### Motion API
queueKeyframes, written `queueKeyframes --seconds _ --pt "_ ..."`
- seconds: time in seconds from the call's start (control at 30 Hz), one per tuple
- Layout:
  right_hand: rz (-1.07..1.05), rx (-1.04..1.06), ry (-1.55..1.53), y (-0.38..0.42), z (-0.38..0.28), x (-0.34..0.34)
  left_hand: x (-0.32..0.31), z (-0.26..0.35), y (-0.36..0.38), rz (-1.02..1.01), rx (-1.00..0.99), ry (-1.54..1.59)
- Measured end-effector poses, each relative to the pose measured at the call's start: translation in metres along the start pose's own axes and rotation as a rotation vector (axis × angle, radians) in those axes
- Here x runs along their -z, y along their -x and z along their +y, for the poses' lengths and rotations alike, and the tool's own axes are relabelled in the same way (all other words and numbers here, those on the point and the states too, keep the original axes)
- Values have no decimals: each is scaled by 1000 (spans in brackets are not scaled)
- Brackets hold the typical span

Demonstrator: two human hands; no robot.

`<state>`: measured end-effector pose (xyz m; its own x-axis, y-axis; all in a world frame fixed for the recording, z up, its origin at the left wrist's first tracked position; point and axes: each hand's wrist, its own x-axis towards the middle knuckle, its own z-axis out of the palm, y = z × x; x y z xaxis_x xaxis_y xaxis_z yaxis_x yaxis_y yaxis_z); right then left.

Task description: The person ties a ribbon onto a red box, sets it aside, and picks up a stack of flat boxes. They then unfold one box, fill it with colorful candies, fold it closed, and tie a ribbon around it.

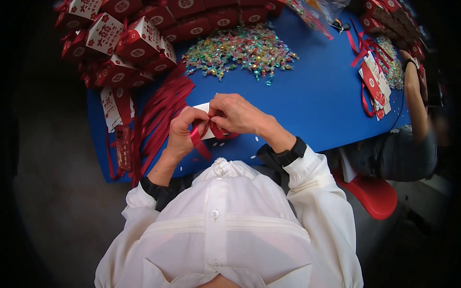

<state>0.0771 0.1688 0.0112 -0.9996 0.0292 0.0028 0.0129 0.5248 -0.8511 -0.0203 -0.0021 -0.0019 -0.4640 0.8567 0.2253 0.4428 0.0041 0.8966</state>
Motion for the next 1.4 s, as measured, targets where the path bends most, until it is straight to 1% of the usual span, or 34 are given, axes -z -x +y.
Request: queueKeyframes --seconds 0.07,0.13,0.2,0.3,0.4,0.43,0.47,0.53,0.6,0.73,0.8,0.83,0.9,0.93,1.0,1.03,1.1,1.2,1.27,1.33,1.37,1.4 --pt "1 -16 2 -1 -2 1 -2 -1 -2 62 -93 -66" --pt "-1 -34 4 0 -3 0 -1 0 -4 73 -103 -113" --pt "24 -120 -38 -1 -5 -2 1 0 -4 85 -115 -162" --pt "75 -60 38 -1 -2 -10 1 -3 -4 81 -84 -157" --pt "52 -23 18 0 -1 -10 -2 -6 -7 116 -110 -225" --pt "50 -20 19 1 -1 -9 -3 -8 -7 125 -163 -266" --pt "37 -9 -11 2 0 -7 -4 -10 -7 133 -217 -307" --pt "24 1 -39 4 1 -3 -8 -10 -4 165 -192 -269" --pt "-1 -194 -334 5 0 0 -9 -10 -3 193 -168 -229" --pt "-2 -198 -342 -1 -1 -2 -7 -12 -2 183 -168 -197" --pt "140 -6 -143 -2 6 -11 -6 -13 -3 185 -169 -189" --pt "140 -6 -144 -1 5 -12 -5 -12 -3 168 -186 -194" --pt "218 -197 -237 0 -2 -12 -4 -13 -3 154 -200 -201" --pt "216 -196 -238 0 -2 -13 -4 -13 -2 151 -200 -202" --pt "434 -187 -37 0 -1 -14 -4 -13 -2 148 -200 -203" --pt "434 -187 -38 0 0 -13 -3 -12 -2 145 -188 -208" --pt "541 -316 -58 -1 4 -6 -3 -10 -2 142 -174 -213" --pt "562 -324 -45 1 19 8 -3 -10 -2 137 -163 -187" --pt "574 -315 -40 4 21 14 -1 -11 -1 147 -187 -194" --pt "534 105 430 7 9 22 -1 -11 -2 141 -188 -197" --pt "534 103 429 8 8 19 -1 -11 -2 135 -188 -200" --pt "397 185 354 8 5 13 -2 -11 -2 133 -188 -197"
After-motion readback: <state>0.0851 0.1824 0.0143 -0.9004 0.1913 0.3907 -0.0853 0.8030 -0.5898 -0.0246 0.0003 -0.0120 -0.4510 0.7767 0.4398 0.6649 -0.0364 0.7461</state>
